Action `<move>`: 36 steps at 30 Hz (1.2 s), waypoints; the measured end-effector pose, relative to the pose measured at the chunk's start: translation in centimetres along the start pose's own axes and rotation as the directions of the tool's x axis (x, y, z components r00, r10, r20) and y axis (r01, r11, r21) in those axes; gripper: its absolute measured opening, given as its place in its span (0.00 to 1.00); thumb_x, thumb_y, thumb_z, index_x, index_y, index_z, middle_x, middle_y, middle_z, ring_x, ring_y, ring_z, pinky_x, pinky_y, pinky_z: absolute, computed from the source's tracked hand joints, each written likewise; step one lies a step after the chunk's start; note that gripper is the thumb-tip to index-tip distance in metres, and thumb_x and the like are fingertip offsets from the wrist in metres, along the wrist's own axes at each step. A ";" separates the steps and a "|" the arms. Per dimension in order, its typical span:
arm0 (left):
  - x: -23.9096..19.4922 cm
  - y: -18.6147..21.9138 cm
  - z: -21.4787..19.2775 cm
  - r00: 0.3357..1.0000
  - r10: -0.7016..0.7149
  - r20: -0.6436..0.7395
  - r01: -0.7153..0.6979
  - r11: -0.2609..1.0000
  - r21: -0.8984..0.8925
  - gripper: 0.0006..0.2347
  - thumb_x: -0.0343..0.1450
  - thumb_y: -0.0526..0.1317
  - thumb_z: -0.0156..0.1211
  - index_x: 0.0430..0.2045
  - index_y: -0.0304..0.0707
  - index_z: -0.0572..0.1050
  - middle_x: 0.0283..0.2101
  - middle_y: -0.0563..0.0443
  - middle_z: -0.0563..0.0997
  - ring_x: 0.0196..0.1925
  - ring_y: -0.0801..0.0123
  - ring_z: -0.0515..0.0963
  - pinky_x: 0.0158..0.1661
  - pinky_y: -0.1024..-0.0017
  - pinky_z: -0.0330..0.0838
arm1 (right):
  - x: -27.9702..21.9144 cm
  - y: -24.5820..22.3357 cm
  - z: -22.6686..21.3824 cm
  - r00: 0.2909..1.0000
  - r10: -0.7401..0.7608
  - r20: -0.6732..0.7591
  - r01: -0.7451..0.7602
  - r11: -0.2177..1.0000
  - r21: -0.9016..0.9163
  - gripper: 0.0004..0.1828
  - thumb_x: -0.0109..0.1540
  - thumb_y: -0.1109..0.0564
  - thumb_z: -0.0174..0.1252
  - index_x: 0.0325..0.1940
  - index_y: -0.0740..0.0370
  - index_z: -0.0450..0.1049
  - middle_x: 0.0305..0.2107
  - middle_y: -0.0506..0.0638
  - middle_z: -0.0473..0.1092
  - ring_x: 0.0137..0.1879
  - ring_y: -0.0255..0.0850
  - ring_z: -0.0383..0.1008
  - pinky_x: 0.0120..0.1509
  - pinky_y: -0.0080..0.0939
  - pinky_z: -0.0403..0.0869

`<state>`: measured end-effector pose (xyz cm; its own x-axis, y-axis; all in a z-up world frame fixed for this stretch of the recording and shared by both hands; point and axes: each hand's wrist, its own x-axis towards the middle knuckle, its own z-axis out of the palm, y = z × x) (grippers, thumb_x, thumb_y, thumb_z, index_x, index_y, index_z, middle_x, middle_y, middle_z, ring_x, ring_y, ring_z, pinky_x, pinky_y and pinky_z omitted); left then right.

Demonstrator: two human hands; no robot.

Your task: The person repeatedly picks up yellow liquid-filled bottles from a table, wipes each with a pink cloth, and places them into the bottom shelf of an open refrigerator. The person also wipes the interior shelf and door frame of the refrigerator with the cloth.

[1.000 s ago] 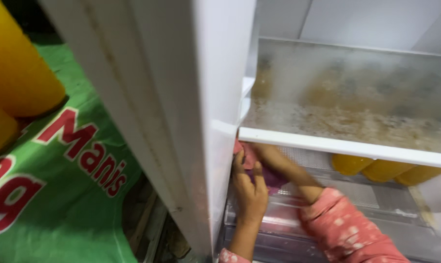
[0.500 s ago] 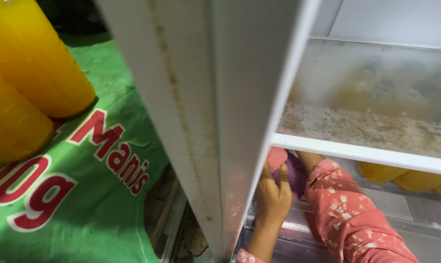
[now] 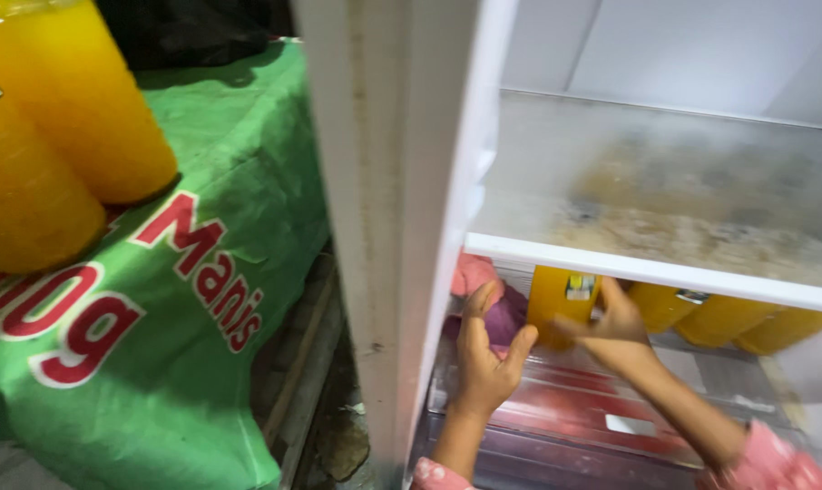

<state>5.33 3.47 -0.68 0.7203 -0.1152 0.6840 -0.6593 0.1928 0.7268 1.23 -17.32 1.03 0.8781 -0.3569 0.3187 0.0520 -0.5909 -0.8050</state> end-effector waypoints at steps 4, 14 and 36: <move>-1.0 2.0 0.0 0.957 -0.141 0.255 0.226 0.910 -0.347 0.38 0.67 0.45 0.74 0.68 0.31 0.56 0.64 0.39 0.72 0.68 0.58 0.72 0.65 0.64 0.66 | -5.5 -2.9 -0.3 0.961 0.173 0.215 -0.203 0.971 0.125 0.36 0.50 0.57 0.74 0.61 0.62 0.71 0.48 0.51 0.80 0.51 0.45 0.82 0.56 0.43 0.80; -1.0 3.6 -3.3 0.951 -0.250 0.184 0.302 0.886 -0.352 0.27 0.67 0.41 0.68 0.60 0.30 0.67 0.52 0.43 0.78 0.54 0.61 0.78 0.58 0.64 0.72 | -0.3 -5.1 -1.1 0.828 -0.355 0.433 0.471 0.861 -0.194 0.26 0.58 0.67 0.56 0.61 0.58 0.73 0.57 0.58 0.73 0.63 0.55 0.73 0.66 0.46 0.72; -1.6 3.7 -0.3 0.999 -0.050 0.021 0.051 0.998 -0.024 0.38 0.68 0.63 0.64 0.63 0.29 0.64 0.57 0.44 0.75 0.61 0.60 0.76 0.61 0.63 0.70 | -7.1 -5.5 0.9 0.998 0.035 0.053 -0.063 0.600 0.798 0.24 0.72 0.50 0.42 0.69 0.64 0.63 0.62 0.52 0.68 0.67 0.42 0.67 0.72 0.42 0.65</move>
<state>1.84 4.70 0.90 0.7478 -0.1450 0.6479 -0.6166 0.2101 0.7587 -4.89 -10.86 2.71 0.9033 -0.3386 0.2633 0.3550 0.2454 -0.9021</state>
